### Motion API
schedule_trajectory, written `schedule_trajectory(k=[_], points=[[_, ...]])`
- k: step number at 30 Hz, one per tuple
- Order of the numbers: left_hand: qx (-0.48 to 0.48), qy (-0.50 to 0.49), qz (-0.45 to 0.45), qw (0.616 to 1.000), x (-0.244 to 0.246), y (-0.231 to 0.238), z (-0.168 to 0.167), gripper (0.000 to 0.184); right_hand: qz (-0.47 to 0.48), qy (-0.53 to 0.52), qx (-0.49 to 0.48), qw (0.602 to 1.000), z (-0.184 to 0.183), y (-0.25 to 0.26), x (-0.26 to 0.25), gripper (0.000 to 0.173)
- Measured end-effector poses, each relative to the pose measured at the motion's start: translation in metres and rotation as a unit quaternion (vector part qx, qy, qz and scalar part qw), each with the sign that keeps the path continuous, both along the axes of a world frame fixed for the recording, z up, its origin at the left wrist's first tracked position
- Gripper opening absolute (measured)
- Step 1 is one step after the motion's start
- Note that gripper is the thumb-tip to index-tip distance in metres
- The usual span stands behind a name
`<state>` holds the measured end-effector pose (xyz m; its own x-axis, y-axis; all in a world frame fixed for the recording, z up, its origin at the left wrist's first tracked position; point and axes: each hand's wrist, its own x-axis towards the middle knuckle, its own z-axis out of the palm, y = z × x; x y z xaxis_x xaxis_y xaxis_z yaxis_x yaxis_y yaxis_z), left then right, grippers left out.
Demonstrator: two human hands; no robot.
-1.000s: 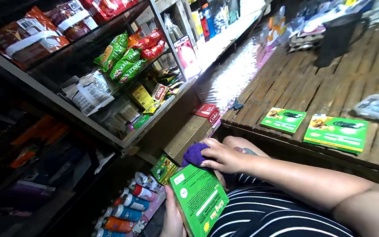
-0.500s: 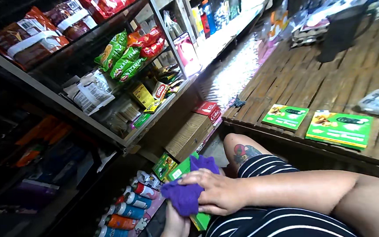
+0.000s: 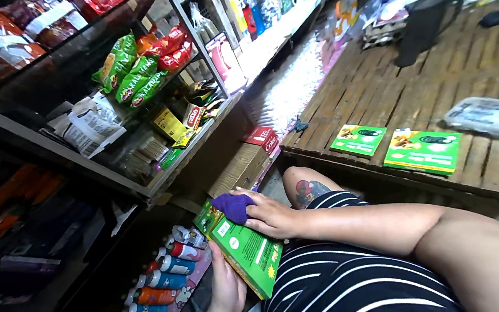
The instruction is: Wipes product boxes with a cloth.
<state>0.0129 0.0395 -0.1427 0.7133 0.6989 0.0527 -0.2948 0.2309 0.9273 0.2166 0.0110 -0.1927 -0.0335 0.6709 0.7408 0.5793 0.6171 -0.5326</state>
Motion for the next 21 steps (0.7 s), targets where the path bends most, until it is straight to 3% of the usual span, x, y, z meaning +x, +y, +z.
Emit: schedule_trajectory(k=[4,9,13,16,21], points=[[-0.018,0.008,-0.019,1.000,0.000,0.001,0.001,0.082,0.035,-0.007,0.011,0.999,0.017,-0.007,-0.016,0.039],[-0.084,0.002,0.044,0.995,-0.003,-0.003,-0.004,0.060,0.088,-0.051,0.075,0.992,0.015,-0.013,-0.036,0.039],[-0.134,0.016,0.090,0.987,-0.012,-0.003,-0.004,0.062,0.148,-0.092,0.098,0.980,0.008,-0.020,-0.038,0.035],[-0.184,-0.010,0.062,0.981,-0.006,0.007,0.006,0.083,0.169,-0.146,0.081,0.971,0.009,-0.024,-0.034,0.035],[-0.138,-0.073,0.100,0.983,-0.005,0.014,0.014,0.076,0.164,-0.178,0.116,0.963,-0.001,-0.019,-0.022,0.020]])
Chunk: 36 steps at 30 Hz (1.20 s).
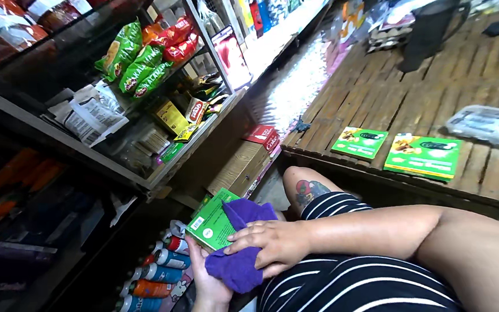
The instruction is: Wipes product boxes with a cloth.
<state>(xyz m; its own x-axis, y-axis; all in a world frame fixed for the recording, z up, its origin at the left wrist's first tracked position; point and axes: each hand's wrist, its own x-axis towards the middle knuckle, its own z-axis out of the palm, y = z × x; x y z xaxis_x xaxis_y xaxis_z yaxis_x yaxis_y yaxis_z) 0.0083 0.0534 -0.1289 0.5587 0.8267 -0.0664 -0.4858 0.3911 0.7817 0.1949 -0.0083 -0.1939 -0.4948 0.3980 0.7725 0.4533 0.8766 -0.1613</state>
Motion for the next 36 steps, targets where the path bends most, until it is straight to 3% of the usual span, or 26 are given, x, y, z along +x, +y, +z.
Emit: schedule_trajectory(k=[4,11,18,22,25,28,31,36], points=[[0.035,0.003,0.058,0.998,0.001,0.004,0.007,0.077,-0.051,0.028,0.023,0.998,-0.016,0.014,0.017,0.007],[0.023,-0.032,0.052,0.998,0.000,0.001,0.014,0.080,-0.181,0.078,-0.005,0.980,-0.033,0.027,0.042,0.014],[0.027,-0.060,-0.060,0.996,-0.003,-0.012,0.015,0.086,-0.255,0.125,0.051,0.958,-0.026,0.024,0.035,0.025],[0.064,-0.067,-0.132,0.987,-0.008,-0.016,0.015,0.092,-0.213,0.165,0.089,0.959,-0.026,0.022,0.041,0.029],[0.151,-0.081,-0.201,0.964,-0.008,-0.012,0.013,0.087,-0.181,0.265,0.037,0.946,-0.021,0.014,0.044,0.034],[0.204,-0.017,-0.260,0.944,-0.009,-0.005,0.011,0.083,-0.158,0.424,-0.092,0.887,-0.017,0.006,0.042,0.023],[0.206,0.096,-0.301,0.926,-0.007,-0.002,0.008,0.081,-0.100,0.562,-0.214,0.793,-0.010,0.003,0.037,0.036],[0.194,0.181,-0.339,0.903,-0.008,-0.005,0.010,0.063,-0.055,0.707,-0.289,0.644,-0.013,0.018,0.045,0.035]])
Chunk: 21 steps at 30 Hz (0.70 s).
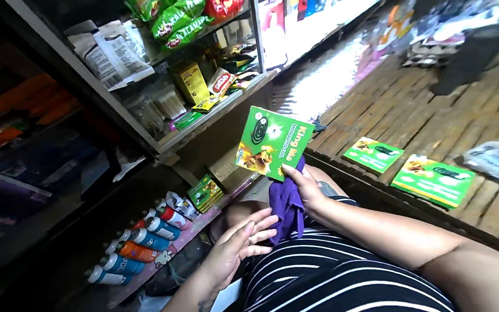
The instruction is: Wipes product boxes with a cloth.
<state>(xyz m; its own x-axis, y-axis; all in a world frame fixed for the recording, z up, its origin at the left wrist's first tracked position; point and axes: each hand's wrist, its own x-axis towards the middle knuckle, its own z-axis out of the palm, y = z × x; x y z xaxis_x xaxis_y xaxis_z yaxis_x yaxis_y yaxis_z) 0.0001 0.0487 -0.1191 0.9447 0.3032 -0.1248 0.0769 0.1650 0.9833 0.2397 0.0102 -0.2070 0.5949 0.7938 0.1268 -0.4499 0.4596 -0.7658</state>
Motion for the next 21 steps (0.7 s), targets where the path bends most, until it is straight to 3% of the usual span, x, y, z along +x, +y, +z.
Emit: schedule_trajectory(k=[4,8,12,16,18,21], points=[[0.018,0.027,-0.022,0.999,-0.001,0.000,0.002,0.057,-0.057,0.144,-0.071,0.985,-0.012,0.013,0.021,0.041],[0.053,0.077,-0.014,0.996,0.004,-0.008,0.005,0.057,-0.081,0.294,-0.070,0.950,-0.022,0.016,0.046,0.041],[0.047,0.073,-0.068,0.994,0.000,0.003,-0.007,0.054,-0.131,0.326,-0.087,0.932,-0.045,0.022,0.077,0.047],[0.060,0.082,-0.076,0.992,0.000,0.003,-0.009,0.055,-0.174,0.337,-0.097,0.920,-0.059,0.022,0.104,0.053],[0.068,0.086,-0.083,0.991,0.000,0.003,-0.009,0.055,-0.196,0.347,-0.088,0.913,-0.060,0.021,0.116,0.048],[0.080,0.095,-0.078,0.989,0.000,0.002,-0.010,0.054,-0.215,0.346,-0.085,0.909,-0.065,0.012,0.130,0.057]])
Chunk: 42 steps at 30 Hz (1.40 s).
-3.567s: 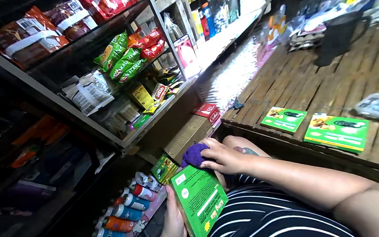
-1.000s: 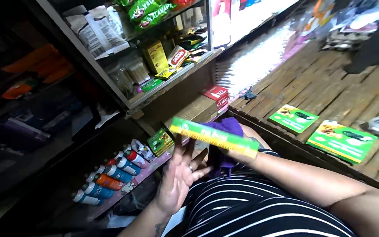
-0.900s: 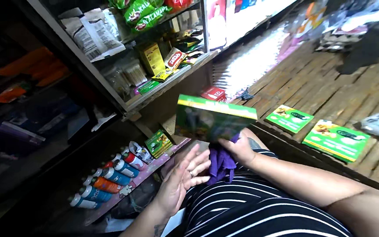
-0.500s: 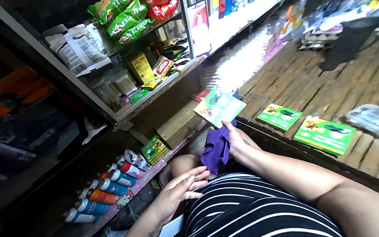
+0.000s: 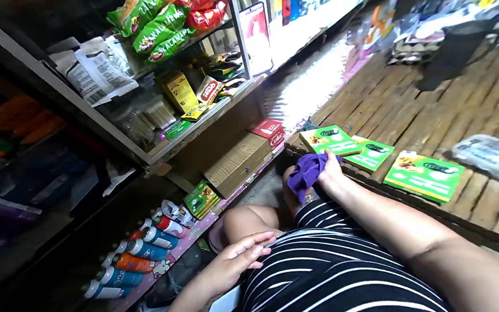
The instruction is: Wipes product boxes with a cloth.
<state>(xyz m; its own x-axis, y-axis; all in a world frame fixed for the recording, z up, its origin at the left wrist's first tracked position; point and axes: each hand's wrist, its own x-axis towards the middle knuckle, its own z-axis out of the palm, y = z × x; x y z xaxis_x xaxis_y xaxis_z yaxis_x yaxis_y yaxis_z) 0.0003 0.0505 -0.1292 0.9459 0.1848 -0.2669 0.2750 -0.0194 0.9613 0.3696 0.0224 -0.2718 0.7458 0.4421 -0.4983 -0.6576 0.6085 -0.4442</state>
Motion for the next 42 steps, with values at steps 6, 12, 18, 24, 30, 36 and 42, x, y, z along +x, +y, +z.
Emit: schedule_trajectory(k=[6,12,18,24,30,36,42], points=[[0.037,0.012,-0.016,0.999,0.000,0.001,-0.002,0.054,-0.085,0.041,0.015,0.995,-0.025,0.001,0.044,0.057],[0.044,0.030,-0.005,0.999,0.004,-0.003,-0.002,0.068,-0.151,0.063,-0.027,0.986,-0.038,0.005,0.067,0.063],[0.028,0.013,-0.040,0.999,0.001,0.007,-0.011,0.063,-0.213,0.072,-0.024,0.974,-0.051,0.013,0.087,0.066],[0.021,0.031,-0.017,0.999,0.000,0.012,-0.013,0.061,-0.209,0.134,-0.008,0.969,-0.020,-0.002,0.094,0.060],[0.000,0.036,0.002,0.999,-0.003,0.022,-0.017,0.059,-0.173,0.119,-0.076,0.975,-0.028,0.011,0.104,0.064],[-0.014,0.081,0.082,0.993,0.000,0.022,-0.009,0.048,-0.033,0.064,-0.127,0.989,0.052,0.000,0.060,0.039],[0.003,0.100,0.037,0.994,-0.002,0.036,-0.014,0.041,-0.051,0.032,-0.008,0.998,-0.080,0.029,0.119,0.052]])
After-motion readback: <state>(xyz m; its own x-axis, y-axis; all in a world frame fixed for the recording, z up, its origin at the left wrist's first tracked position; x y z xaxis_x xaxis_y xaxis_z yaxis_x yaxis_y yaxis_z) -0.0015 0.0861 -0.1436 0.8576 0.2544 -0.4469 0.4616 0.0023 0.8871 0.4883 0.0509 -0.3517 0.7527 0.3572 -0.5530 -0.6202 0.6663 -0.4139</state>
